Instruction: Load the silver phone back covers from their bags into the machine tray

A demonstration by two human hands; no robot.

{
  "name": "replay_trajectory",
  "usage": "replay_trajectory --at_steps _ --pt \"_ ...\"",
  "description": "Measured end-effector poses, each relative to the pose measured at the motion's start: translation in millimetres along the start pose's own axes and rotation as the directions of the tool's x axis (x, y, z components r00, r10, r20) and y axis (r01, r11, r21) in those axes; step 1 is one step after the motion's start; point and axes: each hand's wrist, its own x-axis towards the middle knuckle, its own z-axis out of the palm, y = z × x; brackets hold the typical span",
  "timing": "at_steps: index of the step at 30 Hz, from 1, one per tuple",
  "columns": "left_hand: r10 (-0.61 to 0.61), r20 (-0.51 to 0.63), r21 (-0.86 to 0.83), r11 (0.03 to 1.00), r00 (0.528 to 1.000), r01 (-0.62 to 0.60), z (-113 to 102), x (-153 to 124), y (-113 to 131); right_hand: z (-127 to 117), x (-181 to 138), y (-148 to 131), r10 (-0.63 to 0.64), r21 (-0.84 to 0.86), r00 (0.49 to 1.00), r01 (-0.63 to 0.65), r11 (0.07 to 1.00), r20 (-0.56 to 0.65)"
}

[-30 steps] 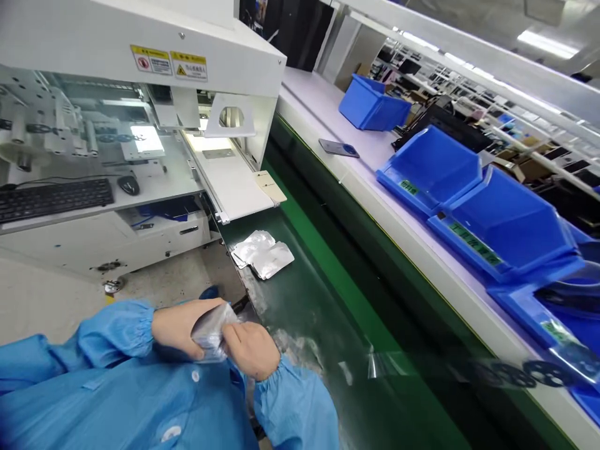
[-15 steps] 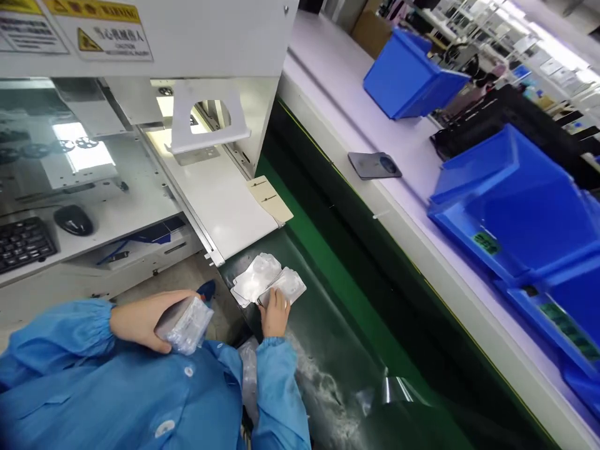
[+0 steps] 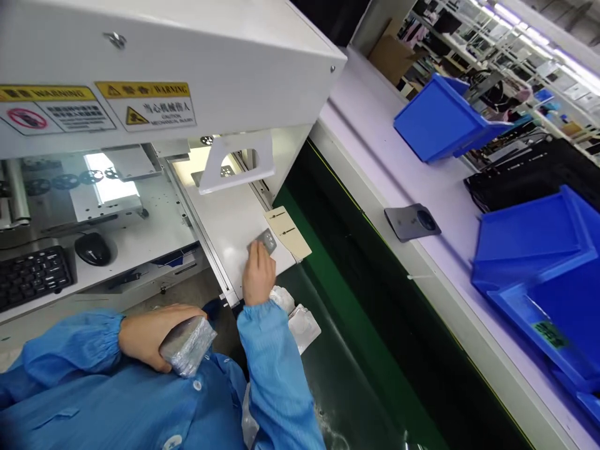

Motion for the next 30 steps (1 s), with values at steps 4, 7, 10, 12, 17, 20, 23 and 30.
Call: replay_trajectory --at_steps 4,7,10,12,17,20,23,30 --pt "-0.058 -0.095 -0.02 0.998 0.994 0.057 -12 -21 -12 74 39 -42 -0.01 -0.062 0.95 0.031 0.998 0.313" --pt "-0.094 -0.153 -0.026 0.995 0.984 0.092 -18 -35 -20 101 31 -53 -0.023 -0.061 0.945 0.046 0.997 0.325" --pt "-0.108 -0.17 -0.023 0.994 0.979 0.106 -23 -43 -24 107 26 -51 -0.029 -0.051 0.948 0.048 0.998 0.316" --pt "-0.099 -0.166 -0.013 0.995 0.981 0.098 -27 -44 -26 107 28 -48 -0.04 -0.044 0.947 0.057 0.997 0.319" --pt "-0.056 -0.167 0.003 0.998 0.984 0.057 -33 -41 -34 106 38 -44 -0.065 -0.025 0.944 0.077 0.997 0.325" --pt "-0.037 -0.164 0.014 0.999 0.986 0.04 -33 -40 -41 94 41 -50 -0.05 0.008 0.955 0.05 0.999 0.293" --pt "-0.019 -0.184 0.021 1.0 0.983 0.023 -32 -41 -46 65 34 -50 -0.002 0.11 0.978 -0.021 0.994 0.21" --pt "0.157 -0.174 -0.061 0.984 0.972 -0.169 -25 -21 -28 -12 -79 49 0.457 0.339 0.873 -0.488 0.804 0.172"
